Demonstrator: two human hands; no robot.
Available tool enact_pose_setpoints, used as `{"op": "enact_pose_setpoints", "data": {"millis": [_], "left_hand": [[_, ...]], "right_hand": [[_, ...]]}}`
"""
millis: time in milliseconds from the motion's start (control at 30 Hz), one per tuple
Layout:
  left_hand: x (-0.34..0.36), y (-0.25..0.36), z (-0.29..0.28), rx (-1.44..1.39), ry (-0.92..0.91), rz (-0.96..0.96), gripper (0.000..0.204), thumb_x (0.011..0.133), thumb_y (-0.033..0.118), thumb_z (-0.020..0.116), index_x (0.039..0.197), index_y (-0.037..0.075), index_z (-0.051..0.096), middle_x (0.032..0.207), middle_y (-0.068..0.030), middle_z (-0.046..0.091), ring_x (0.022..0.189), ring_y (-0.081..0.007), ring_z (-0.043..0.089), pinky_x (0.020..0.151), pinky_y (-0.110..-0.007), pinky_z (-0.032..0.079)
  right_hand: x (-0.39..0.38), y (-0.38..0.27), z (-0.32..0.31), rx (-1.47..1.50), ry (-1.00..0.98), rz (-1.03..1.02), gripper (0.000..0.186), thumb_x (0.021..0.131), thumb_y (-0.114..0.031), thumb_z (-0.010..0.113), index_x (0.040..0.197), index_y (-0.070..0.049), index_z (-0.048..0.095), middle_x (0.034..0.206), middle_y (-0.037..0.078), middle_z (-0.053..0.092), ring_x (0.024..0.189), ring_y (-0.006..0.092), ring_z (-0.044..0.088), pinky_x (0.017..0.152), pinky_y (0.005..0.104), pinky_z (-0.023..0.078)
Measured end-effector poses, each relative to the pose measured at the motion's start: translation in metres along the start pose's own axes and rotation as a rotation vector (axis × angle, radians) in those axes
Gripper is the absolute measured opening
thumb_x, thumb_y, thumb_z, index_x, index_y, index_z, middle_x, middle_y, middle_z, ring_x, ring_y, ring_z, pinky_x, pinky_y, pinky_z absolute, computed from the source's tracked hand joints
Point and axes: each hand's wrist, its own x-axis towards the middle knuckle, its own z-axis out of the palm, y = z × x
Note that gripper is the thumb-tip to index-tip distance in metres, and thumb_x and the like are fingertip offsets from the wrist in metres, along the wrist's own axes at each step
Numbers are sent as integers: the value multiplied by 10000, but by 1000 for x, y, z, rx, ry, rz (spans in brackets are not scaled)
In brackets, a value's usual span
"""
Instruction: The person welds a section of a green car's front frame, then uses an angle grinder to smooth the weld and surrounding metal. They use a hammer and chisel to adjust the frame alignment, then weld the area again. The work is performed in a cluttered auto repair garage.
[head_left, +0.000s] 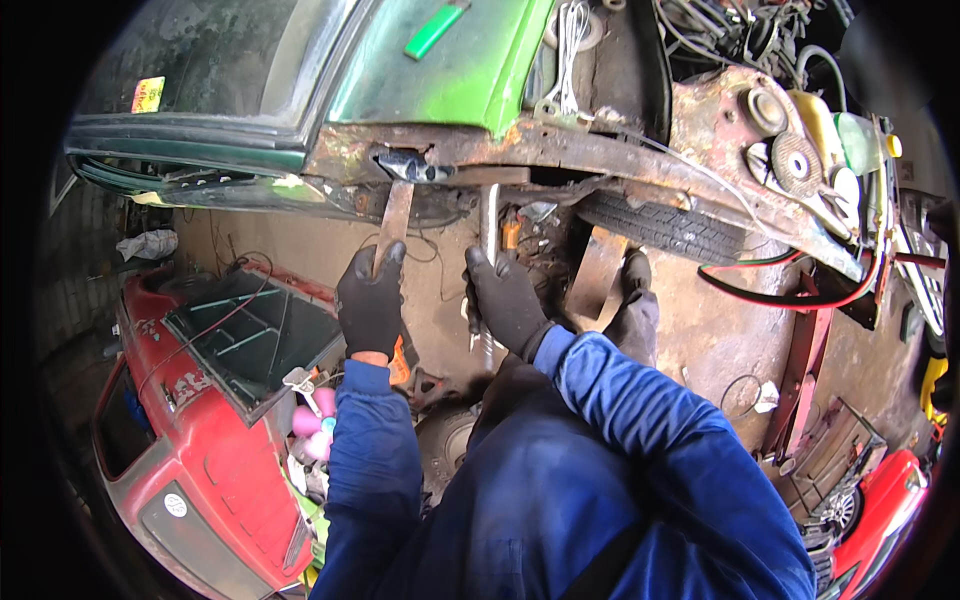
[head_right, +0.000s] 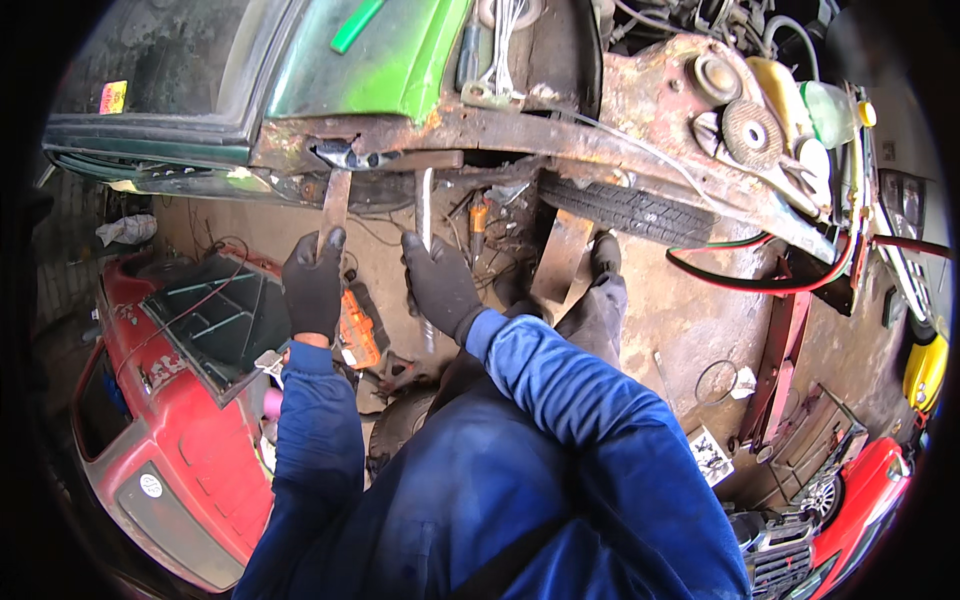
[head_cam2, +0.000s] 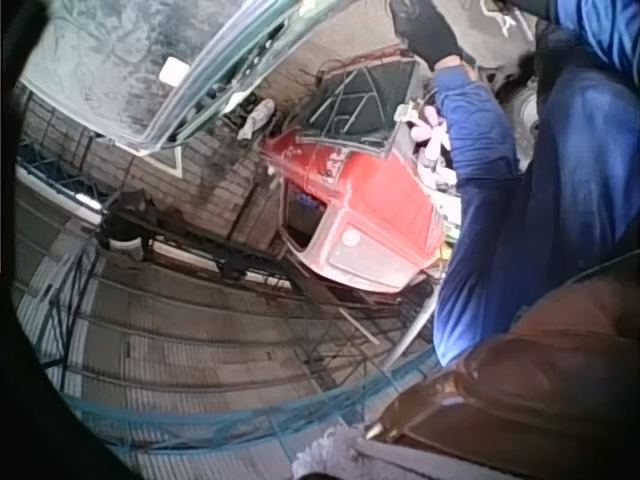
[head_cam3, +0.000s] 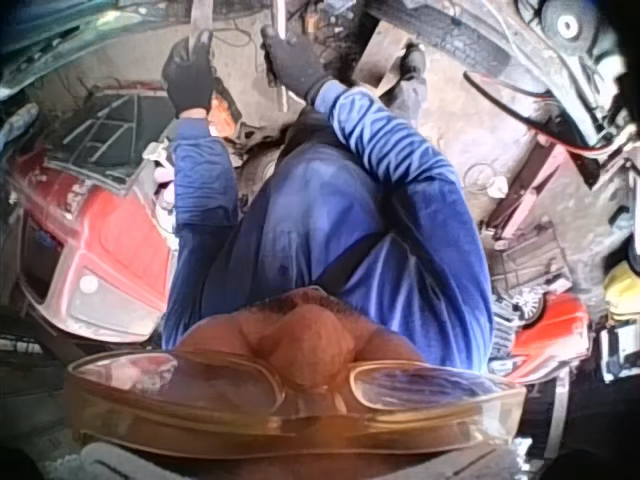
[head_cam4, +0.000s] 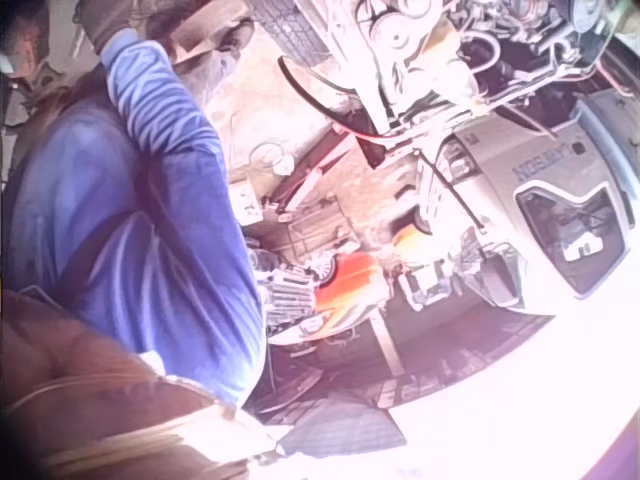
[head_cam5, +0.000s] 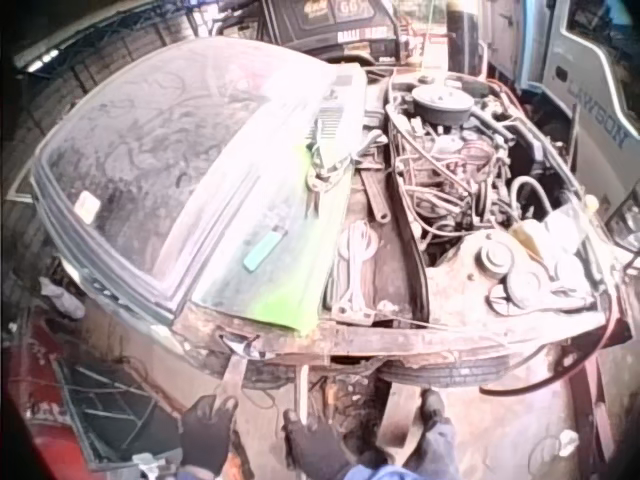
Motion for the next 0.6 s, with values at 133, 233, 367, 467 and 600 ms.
{"op": "enact_pose_setpoints", "data": {"millis": [133, 233, 367, 467, 600], "left_hand": [[2, 4, -3, -28, -43, -29, 343, 1064, 346, 786, 921, 59, 663, 716, 12, 603, 569, -76, 533, 534, -307, 450], [-4, -2, -3, -174, -84, -92, 330, 1071, 340, 779, 911, 77, 660, 712, 22, 597, 575, -73, 531, 530, -298, 445], [-35, -23, 0, -227, -115, -172, 358, 1090, 380, 744, 933, 62, 689, 706, 14, 597, 576, -92, 524, 550, -331, 447], [-66, -39, 13, -151, -91, -163, 443, 1090, 423, 725, 910, 20, 683, 698, -23, 602, 613, -139, 530, 581, -372, 453], [-114, -48, 35, -230, -81, -180, 441, 1085, 423, 709, 985, -5, 744, 712, -69, 639, 661, -173, 617, 644, -396, 506]], "right_hand": [[-14, -1, -44, -705, 98, -64, 538, 1112, -547, 614, 1064, -15, 676, 831, 229, 735, 790, 447, 729, 760, 547, 570], [-51, -8, -82, -1019, 100, -230, 450, 1117, -485, 629, 1098, -44, 715, 798, 141, 723, 732, 292, 727, 699, 469, 558], [-121, -41, -135, -1272, 14, -43, 492, 1061, -559, 683, 1170, -86, 761, 983, 265, 778, 968, 478, 762, 882, 576, 567], [-170, -65, -158, -1279, 55, -111, 355, 1004, -435, 793, 1097, -92, 791, 899, 222, 775, 880, 416, 775, 800, 509, 596], [-208, -101, -174, -1399, 98, -99, 326, 992, -375, 810, 1116, -74, 788, 914, 196, 780, 848, 384, 784, 771, 460, 606]]}}
